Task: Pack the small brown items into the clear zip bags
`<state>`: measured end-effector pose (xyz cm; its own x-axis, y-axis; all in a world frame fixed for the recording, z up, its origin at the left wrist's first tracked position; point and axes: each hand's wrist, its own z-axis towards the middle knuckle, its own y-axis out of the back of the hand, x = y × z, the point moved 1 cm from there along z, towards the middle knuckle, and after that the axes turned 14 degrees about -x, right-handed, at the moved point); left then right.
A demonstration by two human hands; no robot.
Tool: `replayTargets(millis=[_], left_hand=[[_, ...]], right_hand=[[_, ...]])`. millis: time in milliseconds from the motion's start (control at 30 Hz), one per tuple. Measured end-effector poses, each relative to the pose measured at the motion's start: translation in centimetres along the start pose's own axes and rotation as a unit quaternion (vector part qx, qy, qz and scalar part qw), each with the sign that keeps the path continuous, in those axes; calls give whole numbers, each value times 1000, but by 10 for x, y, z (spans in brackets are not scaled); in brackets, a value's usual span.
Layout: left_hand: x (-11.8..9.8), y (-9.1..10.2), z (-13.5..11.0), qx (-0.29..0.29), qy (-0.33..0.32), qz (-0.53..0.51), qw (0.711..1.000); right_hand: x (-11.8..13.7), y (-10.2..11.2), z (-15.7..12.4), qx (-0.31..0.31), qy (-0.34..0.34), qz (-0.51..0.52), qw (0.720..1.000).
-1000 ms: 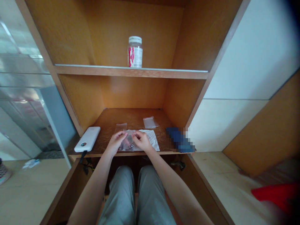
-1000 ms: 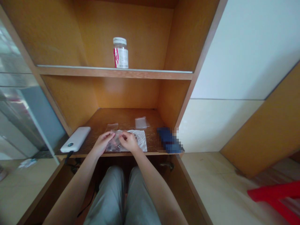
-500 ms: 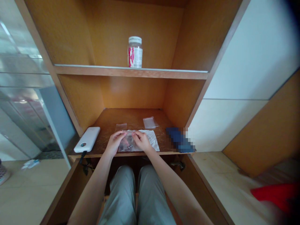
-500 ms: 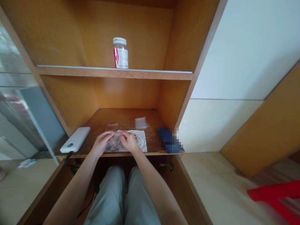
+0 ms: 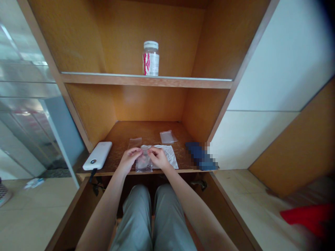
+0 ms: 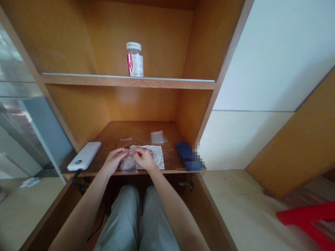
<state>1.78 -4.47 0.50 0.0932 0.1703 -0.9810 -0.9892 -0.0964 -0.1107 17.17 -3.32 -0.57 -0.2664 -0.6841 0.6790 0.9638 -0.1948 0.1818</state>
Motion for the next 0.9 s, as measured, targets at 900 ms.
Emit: replayTargets(millis=[900], left_hand=[[-2,-1,0,37,-39,70,996]], right_hand=[[0,-3,0,53,15,-44,998]])
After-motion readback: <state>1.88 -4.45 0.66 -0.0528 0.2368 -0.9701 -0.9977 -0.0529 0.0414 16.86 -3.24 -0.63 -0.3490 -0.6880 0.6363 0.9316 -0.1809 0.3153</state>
